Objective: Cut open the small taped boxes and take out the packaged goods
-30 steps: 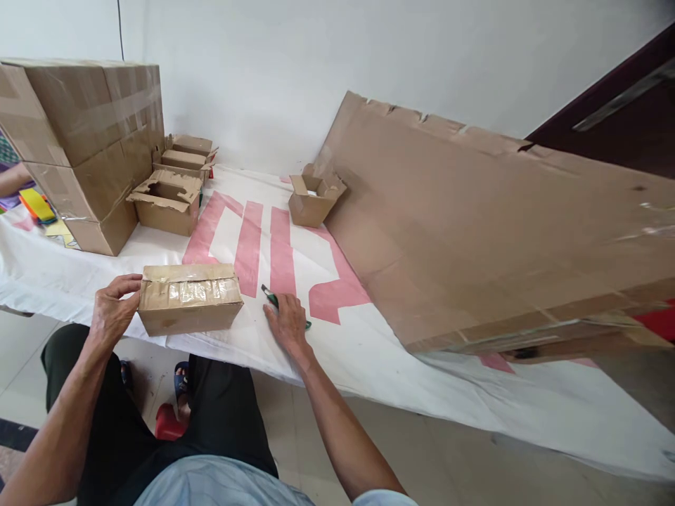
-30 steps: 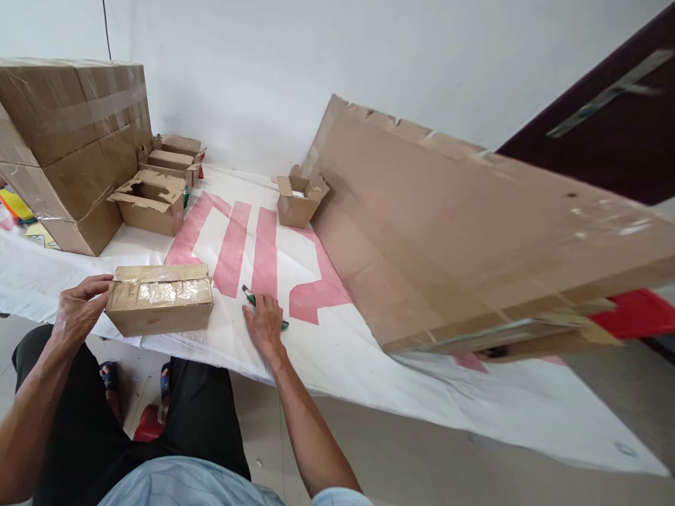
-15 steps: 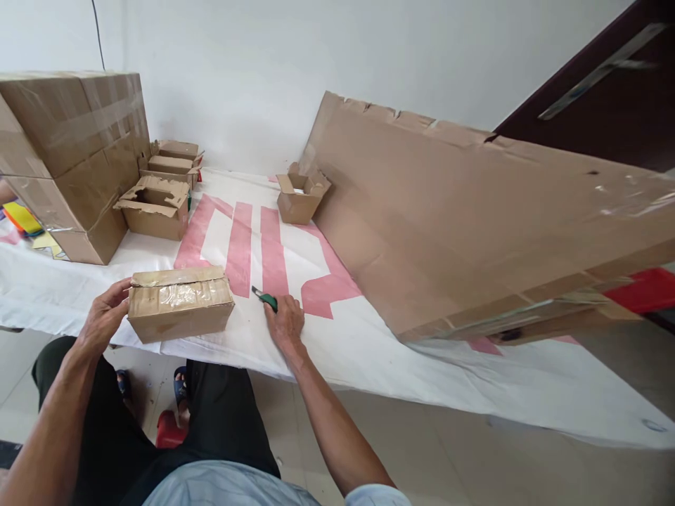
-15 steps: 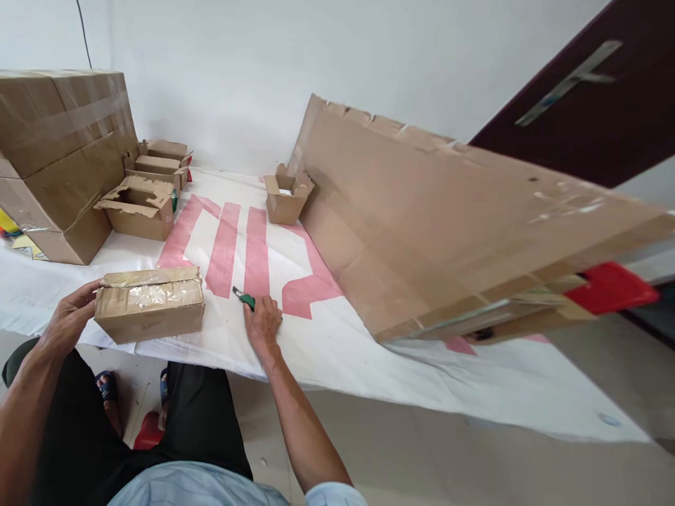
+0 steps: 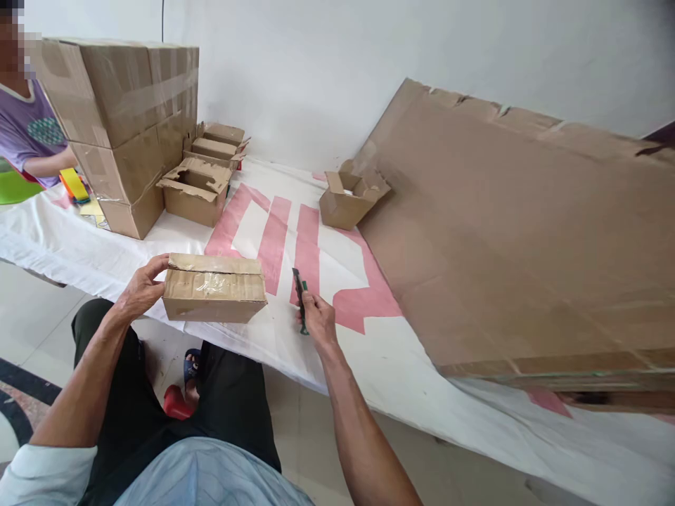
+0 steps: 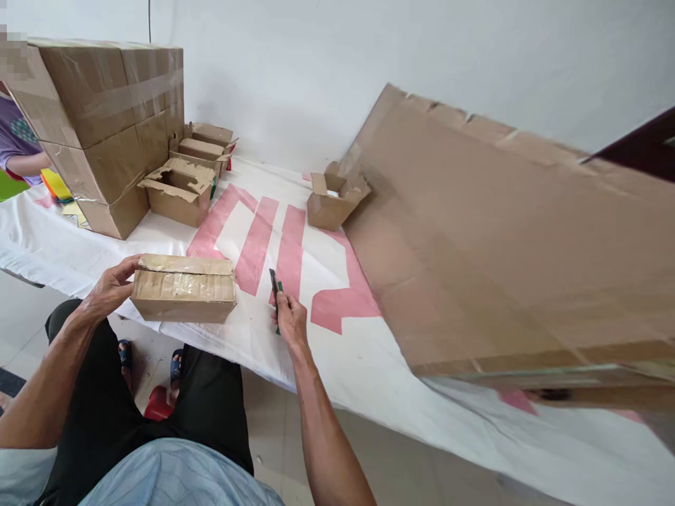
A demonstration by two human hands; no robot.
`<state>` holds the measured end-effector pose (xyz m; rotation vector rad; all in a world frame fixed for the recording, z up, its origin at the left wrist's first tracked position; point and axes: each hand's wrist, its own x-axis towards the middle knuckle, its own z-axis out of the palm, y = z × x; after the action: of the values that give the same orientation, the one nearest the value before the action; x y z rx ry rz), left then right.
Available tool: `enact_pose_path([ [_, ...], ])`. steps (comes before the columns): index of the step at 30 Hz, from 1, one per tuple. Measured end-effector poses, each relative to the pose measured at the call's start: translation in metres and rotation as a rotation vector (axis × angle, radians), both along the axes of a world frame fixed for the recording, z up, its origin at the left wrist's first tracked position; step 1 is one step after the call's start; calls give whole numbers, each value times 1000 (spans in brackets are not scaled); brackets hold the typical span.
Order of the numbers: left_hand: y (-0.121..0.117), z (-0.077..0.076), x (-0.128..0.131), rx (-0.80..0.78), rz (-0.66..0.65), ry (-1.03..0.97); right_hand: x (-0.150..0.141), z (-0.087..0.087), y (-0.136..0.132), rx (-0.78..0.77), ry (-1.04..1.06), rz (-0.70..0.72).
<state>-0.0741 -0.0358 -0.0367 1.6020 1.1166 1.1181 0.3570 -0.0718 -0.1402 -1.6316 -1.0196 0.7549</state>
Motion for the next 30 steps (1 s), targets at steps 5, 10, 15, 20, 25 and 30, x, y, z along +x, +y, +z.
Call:
enact_pose_path([
  [5,-5,-8,-2,4,-28,-25,-17,61,0,90,314,207],
  [10,-9,-12,-3,43,-31,14,-46,122,-8,88,77,558],
  [15,-12,-15,-5,89,-23,70,-79,157,-2,198,-241,814],
  [20,-15,-15,-6,112,-22,143,-102,173,15,297,-395,909],
  [25,-16,-15,-8,117,-30,184,-114,183,25,330,-460,950],
  [30,-17,-15,-7,117,-35,186,-122,196,30,321,-535,985],
])
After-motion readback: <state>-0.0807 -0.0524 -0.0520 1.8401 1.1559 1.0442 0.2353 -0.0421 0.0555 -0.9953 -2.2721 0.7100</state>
